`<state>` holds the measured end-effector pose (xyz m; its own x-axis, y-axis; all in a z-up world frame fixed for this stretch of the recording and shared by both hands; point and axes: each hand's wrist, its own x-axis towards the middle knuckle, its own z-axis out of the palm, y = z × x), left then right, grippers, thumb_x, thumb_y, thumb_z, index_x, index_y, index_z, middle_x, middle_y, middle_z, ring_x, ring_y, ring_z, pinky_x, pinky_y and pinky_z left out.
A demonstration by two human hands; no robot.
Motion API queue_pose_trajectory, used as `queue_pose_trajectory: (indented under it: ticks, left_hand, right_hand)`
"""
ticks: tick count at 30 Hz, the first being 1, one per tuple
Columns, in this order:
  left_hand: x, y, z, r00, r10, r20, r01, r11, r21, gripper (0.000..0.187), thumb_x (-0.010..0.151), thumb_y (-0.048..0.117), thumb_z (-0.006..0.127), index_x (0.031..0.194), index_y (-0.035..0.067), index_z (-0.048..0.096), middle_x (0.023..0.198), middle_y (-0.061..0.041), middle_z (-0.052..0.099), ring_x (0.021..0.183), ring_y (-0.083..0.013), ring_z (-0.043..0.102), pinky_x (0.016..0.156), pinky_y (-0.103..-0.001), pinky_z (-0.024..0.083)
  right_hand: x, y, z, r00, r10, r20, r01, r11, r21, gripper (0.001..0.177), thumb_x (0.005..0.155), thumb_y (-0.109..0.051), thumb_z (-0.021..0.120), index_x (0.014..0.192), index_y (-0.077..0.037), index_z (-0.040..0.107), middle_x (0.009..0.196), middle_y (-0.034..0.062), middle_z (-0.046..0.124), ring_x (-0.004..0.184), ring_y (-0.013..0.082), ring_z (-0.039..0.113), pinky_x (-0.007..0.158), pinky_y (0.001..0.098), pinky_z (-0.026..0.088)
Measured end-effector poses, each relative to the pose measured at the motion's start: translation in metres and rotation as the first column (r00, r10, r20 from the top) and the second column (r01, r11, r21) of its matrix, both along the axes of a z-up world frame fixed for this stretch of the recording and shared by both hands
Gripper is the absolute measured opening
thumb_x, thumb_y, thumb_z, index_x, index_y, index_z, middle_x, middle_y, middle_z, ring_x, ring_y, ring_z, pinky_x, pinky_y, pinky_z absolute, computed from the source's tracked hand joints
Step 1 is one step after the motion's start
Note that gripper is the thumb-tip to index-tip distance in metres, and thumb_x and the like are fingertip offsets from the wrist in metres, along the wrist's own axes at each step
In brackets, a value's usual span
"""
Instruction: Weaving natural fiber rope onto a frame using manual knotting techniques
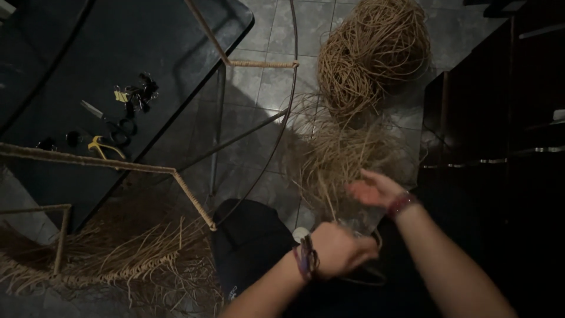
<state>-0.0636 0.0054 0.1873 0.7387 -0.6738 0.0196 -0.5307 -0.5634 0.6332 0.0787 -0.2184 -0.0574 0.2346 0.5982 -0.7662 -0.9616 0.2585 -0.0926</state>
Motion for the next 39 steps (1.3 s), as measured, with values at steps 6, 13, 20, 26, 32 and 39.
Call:
queue_pose_trajectory:
  ticks: [6, 13, 20, 26, 32, 39]
  left_hand:
    - [0.001, 0.033, 0.006, 0.966, 0.004, -0.258, -0.052, 0.982, -0.179, 0.03, 0.11, 0.039, 0.042, 0.104, 0.028, 0.068, 0.079, 0.0, 0.072, 0.069, -0.0239, 0.071, 0.056, -0.039, 0.049]
    - [0.002, 0.02, -0.017, 0.984, 0.135, -0.121, -0.152, 0.978, -0.145, 0.022, 0.107, 0.036, 0.048, 0.102, 0.026, 0.067, 0.069, -0.004, 0.068, 0.061, -0.0283, 0.068, 0.056, -0.042, 0.048]
    - [0.016, 0.023, -0.064, 0.847, 0.245, -0.471, -0.261, 0.965, 0.032, 0.031, 0.106, 0.05, 0.044, 0.112, 0.032, 0.07, 0.12, -0.003, 0.065, 0.095, -0.0307, 0.068, 0.079, -0.045, 0.054]
    - [0.075, 0.001, -0.026, 0.555, 0.393, -0.733, -0.615, 0.787, -0.043, 0.047, 0.104, 0.04, 0.046, 0.143, 0.018, 0.06, 0.15, -0.021, 0.045, 0.134, -0.0496, 0.05, 0.113, -0.052, 0.043]
    - [0.096, -0.028, -0.073, 0.381, 0.166, -0.91, -0.742, 0.642, -0.193, 0.058, 0.102, 0.062, 0.046, 0.11, 0.015, 0.08, 0.119, -0.017, 0.073, 0.12, -0.0339, 0.063, 0.101, -0.046, 0.051]
    - [0.113, -0.014, 0.017, 0.779, 0.294, -0.555, -0.528, 0.784, -0.326, 0.031, 0.105, 0.045, 0.056, 0.087, 0.026, 0.072, 0.07, 0.006, 0.072, 0.086, -0.0246, 0.074, 0.083, -0.038, 0.058]
  right_hand:
    - [0.018, -0.004, -0.127, 0.989, 0.071, 0.127, 0.02, 0.799, -0.6, 0.028, 0.093, -0.024, 0.079, 0.081, -0.011, 0.057, 0.077, 0.0083, 0.062, 0.076, 0.0218, 0.065, 0.069, 0.037, 0.053]
    - [-0.015, 0.024, -0.068, 0.893, 0.45, -0.017, -0.413, 0.804, -0.427, 0.05, 0.097, -0.035, 0.066, 0.123, 0.007, 0.067, 0.119, 0.027, 0.072, 0.101, 0.0425, 0.068, 0.086, 0.0546, 0.057]
    - [0.05, 0.016, 0.034, 0.883, -0.211, 0.419, 0.274, 0.957, -0.095, 0.018, 0.105, -0.023, 0.047, 0.115, -0.01, 0.055, 0.066, -0.0098, 0.022, 0.049, 0.0047, 0.019, 0.036, 0.0191, 0.018]
    - [-0.046, 0.017, 0.186, 0.669, 0.165, 0.725, 0.246, 0.871, -0.425, 0.028, 0.111, -0.033, 0.046, 0.11, -0.008, 0.059, 0.064, -0.0023, 0.035, 0.043, 0.0091, 0.035, 0.031, 0.0227, 0.029]
    - [-0.09, 0.017, 0.188, 0.553, 0.384, 0.739, 0.084, 0.857, -0.508, 0.027, 0.107, -0.022, 0.05, 0.102, -0.001, 0.068, 0.057, 0.0057, 0.045, 0.043, 0.0167, 0.042, 0.036, 0.0284, 0.039]
    - [-0.062, 0.007, 0.171, 0.727, -0.033, 0.686, 0.254, 0.941, -0.224, 0.035, 0.112, -0.022, 0.043, 0.106, 0.002, 0.067, 0.094, 0.0053, 0.054, 0.087, 0.0201, 0.05, 0.091, 0.0434, 0.052]
